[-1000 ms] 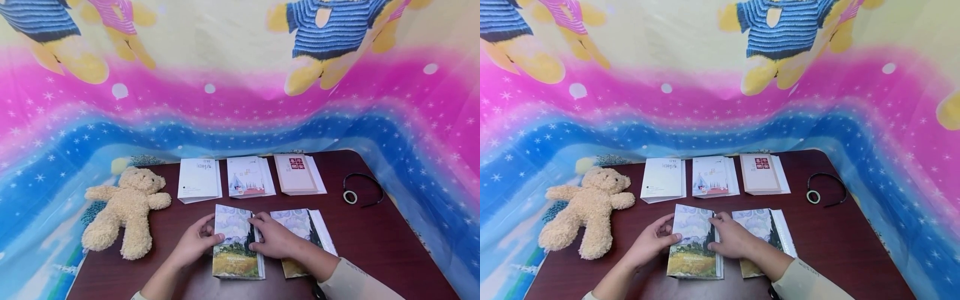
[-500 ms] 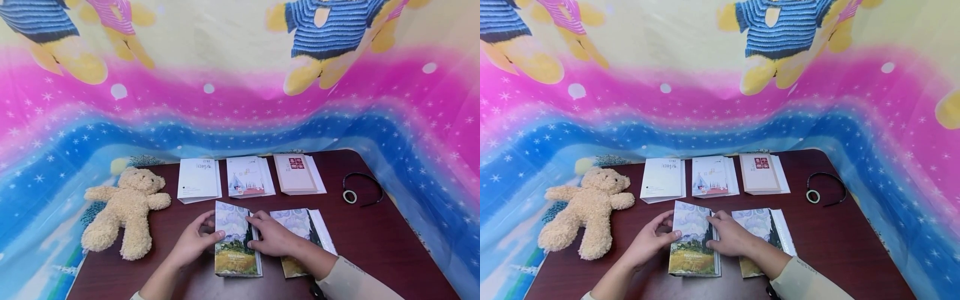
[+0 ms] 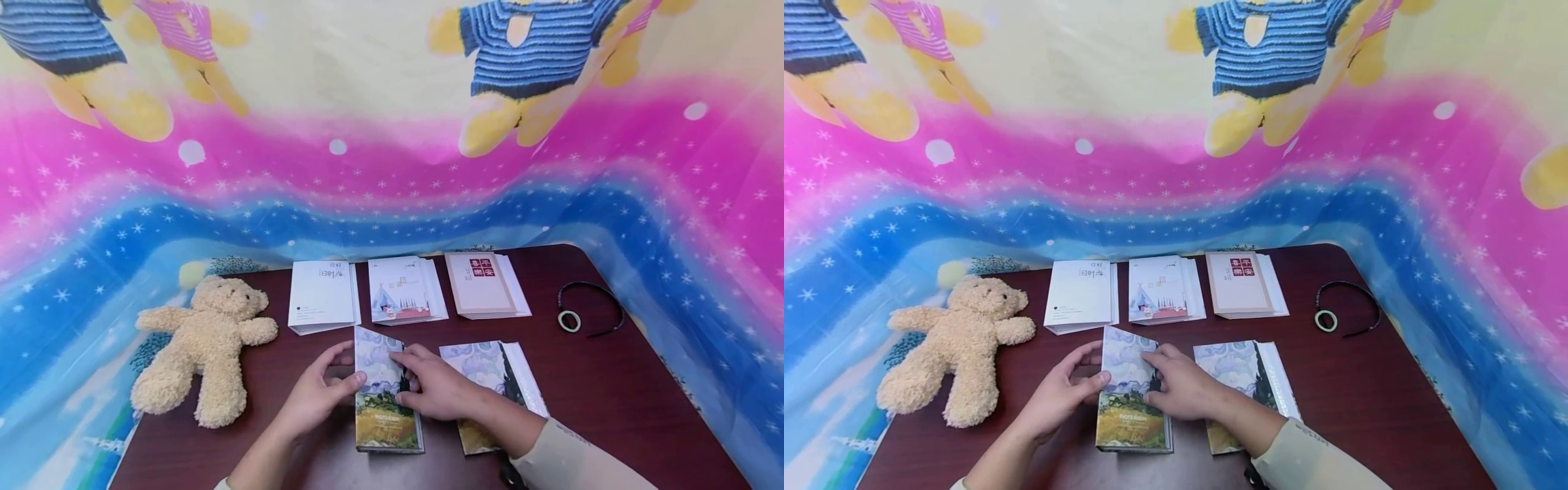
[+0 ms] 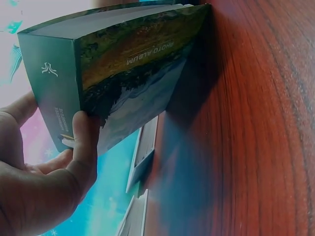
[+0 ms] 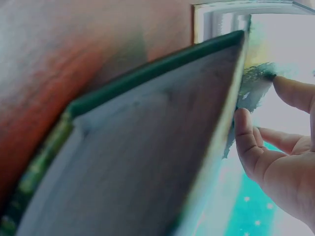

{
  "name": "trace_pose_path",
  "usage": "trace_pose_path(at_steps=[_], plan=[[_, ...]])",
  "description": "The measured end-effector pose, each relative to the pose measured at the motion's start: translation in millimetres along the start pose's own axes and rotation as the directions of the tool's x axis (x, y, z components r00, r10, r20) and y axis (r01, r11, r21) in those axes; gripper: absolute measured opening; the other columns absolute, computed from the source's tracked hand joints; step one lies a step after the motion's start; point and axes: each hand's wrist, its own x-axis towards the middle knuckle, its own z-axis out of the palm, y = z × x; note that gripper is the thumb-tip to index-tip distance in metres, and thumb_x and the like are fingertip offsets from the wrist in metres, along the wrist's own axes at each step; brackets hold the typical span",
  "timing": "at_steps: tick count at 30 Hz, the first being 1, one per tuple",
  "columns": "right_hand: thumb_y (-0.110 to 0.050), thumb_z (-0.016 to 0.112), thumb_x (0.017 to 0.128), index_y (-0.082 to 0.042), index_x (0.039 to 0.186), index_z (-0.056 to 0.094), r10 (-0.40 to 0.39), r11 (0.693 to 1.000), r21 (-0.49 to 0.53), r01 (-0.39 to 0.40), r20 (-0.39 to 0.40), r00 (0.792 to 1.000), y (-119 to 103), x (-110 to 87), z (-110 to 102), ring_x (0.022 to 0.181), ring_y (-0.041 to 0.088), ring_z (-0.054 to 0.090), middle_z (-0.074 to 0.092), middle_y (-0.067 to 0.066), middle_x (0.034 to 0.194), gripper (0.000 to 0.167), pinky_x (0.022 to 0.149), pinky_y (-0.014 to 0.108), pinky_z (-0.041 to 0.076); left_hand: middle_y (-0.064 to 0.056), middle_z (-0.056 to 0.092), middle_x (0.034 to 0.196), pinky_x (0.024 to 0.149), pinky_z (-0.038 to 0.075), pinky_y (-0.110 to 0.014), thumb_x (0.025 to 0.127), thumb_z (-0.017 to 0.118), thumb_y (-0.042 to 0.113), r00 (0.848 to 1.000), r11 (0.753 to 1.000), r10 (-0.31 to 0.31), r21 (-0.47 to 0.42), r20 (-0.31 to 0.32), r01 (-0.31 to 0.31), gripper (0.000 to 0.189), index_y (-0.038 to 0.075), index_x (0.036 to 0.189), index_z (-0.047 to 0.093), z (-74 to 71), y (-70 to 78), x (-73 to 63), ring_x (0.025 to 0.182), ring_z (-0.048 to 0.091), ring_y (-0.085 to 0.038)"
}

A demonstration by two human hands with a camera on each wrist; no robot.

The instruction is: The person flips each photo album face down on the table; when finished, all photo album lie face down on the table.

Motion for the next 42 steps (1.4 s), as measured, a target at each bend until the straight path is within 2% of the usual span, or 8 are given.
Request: trace_pose_path(at_steps=[10, 19, 24, 29, 35, 42], plan=[[-0.03, 0.074, 0.096, -0.01, 0.154, 0.049, 0.031, 0.989, 0.142, -0.034, 0.018, 0.999, -10, 1.7, -5, 0.082, 0.003, 0.062, 0.052, 0.003, 0.121, 0.067, 0.073, 0.023, 0.055, -0.029, 0.051, 0.142, 0.089, 0.057, -0.058, 0.097, 0.075, 0.015, 0.997, 0.997, 0.013, -0.083, 0.075, -0.006, 0.069, 0.008, 0.156, 0.041, -1.1, 1.2, -1.6, 0.106, 0.068, -0.033], [-0.028, 0.074, 0.097, -0.011, 0.154, 0.049, 0.037, 0.985, 0.17, -0.038, 0.008, 0.999, -17, 0.8, -9, 0.089, 0.015, 0.063, 0.052, 0.001, 0.127, 0.065, 0.072, 0.024, 0.056, -0.029, 0.046, 0.145, 0.093, 0.056, -0.057, 0.097, 0.073, 0.011, 0.993, 0.994, 0.026, -0.111, 0.115, -0.014, 0.07, 0.008, 0.158, 0.038, -1.8, 4.4, -3.5, 0.107, 0.067, -0.033], [-0.027, 0.074, 0.097, -0.011, 0.155, 0.048, 0.037, 0.972, 0.232, -0.038, 0.01, 0.999, -18, 0.6, -10, 0.099, 0.021, 0.063, 0.052, 0.003, 0.13, 0.065, 0.077, 0.024, 0.058, -0.027, 0.047, 0.144, 0.091, 0.058, -0.049, 0.094, 0.076, 0.009, 0.993, 0.997, 0.043, -0.063, 0.114, -0.036, 0.074, 0.011, 0.158, 0.04, -1.6, 5.3, -3.6, 0.099, 0.066, -0.031], [-0.028, 0.073, 0.098, -0.012, 0.155, 0.048, 0.025, 0.953, 0.302, -0.025, 0.004, 1.0, -21, 0.1, -11, 0.108, 0.021, 0.062, 0.052, 0.002, 0.134, 0.065, 0.081, 0.025, 0.059, -0.026, 0.047, 0.142, 0.088, 0.06, -0.043, 0.092, 0.078, 0.01, 0.99, 0.997, 0.072, -0.035, 0.117, -0.068, 0.075, 0.012, 0.158, 0.04, -0.3, 7.6, -3.7, 0.096, 0.067, -0.028], [-0.028, 0.071, 0.1, -0.014, 0.156, 0.047, 0.018, 0.937, 0.349, -0.016, -0.003, 1.0, -27, -0.3, -16, 0.11, 0.017, 0.062, 0.052, 0.005, 0.137, 0.063, 0.083, 0.026, 0.059, -0.025, 0.047, 0.139, 0.084, 0.059, -0.038, 0.091, 0.079, 0.009, 0.992, 0.996, 0.085, -0.026, 0.096, -0.082, 0.074, 0.013, 0.156, 0.043, 4.1, 11.8, -2.8, 0.098, 0.066, -0.027], [-0.028, 0.069, 0.101, -0.015, 0.157, 0.046, 0.012, 0.921, 0.39, -0.005, -0.016, 1.0, -29, 1.4, -20, 0.111, 0.018, 0.062, 0.052, 0.008, 0.136, 0.061, 0.085, 0.029, 0.06, -0.024, 0.047, 0.135, 0.082, 0.059, -0.033, 0.089, 0.08, 0.009, 0.993, 0.995, 0.104, -0.012, 0.059, -0.104, 0.072, 0.013, 0.153, 0.048, 9.6, 16.4, -1.7, 0.105, 0.064, -0.029]])
